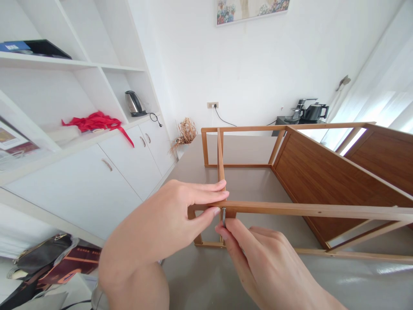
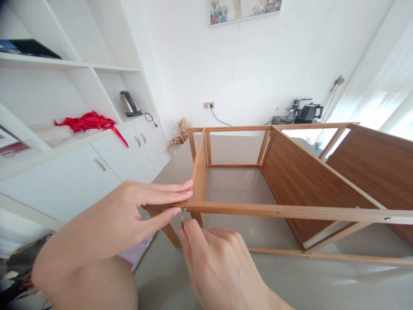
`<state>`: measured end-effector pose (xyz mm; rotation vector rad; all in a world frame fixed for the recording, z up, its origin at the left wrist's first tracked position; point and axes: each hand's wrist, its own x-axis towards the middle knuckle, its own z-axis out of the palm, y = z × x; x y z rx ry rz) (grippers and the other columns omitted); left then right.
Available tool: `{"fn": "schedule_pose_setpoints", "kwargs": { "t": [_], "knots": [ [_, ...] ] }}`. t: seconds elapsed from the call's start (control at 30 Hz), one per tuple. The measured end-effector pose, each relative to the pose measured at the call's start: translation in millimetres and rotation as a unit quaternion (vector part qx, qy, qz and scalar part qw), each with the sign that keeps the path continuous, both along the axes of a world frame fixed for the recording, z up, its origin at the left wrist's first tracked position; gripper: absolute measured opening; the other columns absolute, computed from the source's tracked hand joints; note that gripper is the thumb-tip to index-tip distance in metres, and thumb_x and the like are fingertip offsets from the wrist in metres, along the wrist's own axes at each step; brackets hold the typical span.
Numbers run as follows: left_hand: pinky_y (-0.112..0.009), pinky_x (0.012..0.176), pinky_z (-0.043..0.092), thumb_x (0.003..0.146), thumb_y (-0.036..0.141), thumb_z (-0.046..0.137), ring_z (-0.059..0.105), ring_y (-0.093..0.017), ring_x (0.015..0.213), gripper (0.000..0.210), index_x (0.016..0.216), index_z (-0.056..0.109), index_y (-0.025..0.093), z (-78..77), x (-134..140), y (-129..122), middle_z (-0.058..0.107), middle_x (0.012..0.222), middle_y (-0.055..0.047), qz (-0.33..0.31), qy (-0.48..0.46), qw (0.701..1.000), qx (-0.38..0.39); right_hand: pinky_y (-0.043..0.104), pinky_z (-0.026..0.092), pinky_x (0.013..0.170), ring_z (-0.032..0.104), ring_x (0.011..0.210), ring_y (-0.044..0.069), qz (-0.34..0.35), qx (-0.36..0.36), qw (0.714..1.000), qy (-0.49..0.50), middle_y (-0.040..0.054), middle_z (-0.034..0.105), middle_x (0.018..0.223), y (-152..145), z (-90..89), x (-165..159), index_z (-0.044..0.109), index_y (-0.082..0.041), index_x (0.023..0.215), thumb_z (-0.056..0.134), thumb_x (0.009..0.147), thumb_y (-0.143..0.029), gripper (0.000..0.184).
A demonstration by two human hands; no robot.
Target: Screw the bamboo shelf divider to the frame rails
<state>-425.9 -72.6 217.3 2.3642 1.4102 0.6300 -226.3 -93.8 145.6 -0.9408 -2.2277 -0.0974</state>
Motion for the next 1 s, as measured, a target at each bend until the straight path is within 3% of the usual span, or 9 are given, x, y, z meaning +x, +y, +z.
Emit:
{"fn": "schedule_pose_setpoints", "kwargs": {
  "t": [0.2, 0.37, 0.67, 1.0],
  "knots": [
    [-0.030, 0.098, 0.058, 0.093, 0.033, 0.057, 0.065, -0.022, 0.120, 0.037, 0.128, 0.066, 0.042, 0.5, 0.4, 0.1, 0.060, 0.136, 0.012, 0.000, 0.005, 1.000, 0.000, 0.026, 0.023, 0.046, 0.035, 0.044, 0.009, -0.002, -0.003, 1.000, 0.002, -0.0083, 0.042, 0.055, -0.3, -5.9, -4.6, 0.043, -0.021, 0.079, 0.040, 0.101, -0.015, 0.023],
    [-0.030, 0.094, 0.060, 0.093, 0.033, 0.056, 0.066, -0.024, 0.118, 0.036, 0.127, 0.067, 0.041, 1.0, -0.7, 0.0, 0.060, 0.136, 0.011, 0.004, 0.009, 1.000, 0.003, 0.026, 0.026, 0.051, 0.036, 0.048, 0.010, 0.036, 0.000, 0.999, -0.012, -0.0067, 0.044, 0.058, -2.8, -3.2, -0.9, 0.043, -0.021, 0.077, 0.041, 0.098, -0.011, 0.024],
    [-0.025, 0.087, 0.062, 0.094, 0.033, 0.054, 0.065, -0.021, 0.119, 0.034, 0.124, 0.069, 0.042, 1.3, -0.8, -0.2, 0.059, 0.137, 0.013, -0.005, 0.009, 1.000, 0.005, 0.028, 0.028, 0.056, 0.044, 0.055, 0.012, -0.014, 0.031, 0.999, -0.030, -0.0035, 0.049, 0.066, -2.2, 1.4, 6.0, 0.049, -0.020, 0.082, 0.043, 0.091, -0.004, 0.019],
    [-0.025, 0.095, 0.059, 0.093, 0.030, 0.057, 0.064, -0.021, 0.121, 0.036, 0.126, 0.068, 0.041, 2.8, 0.2, -0.2, 0.060, 0.136, 0.013, -0.006, -0.010, 1.000, -0.001, 0.027, 0.029, 0.055, 0.047, 0.054, 0.012, -0.046, 0.055, 0.995, -0.062, -0.0031, 0.051, 0.068, -2.9, 1.2, 11.9, 0.056, -0.020, 0.095, 0.039, 0.090, -0.005, 0.022]
  ]
}}
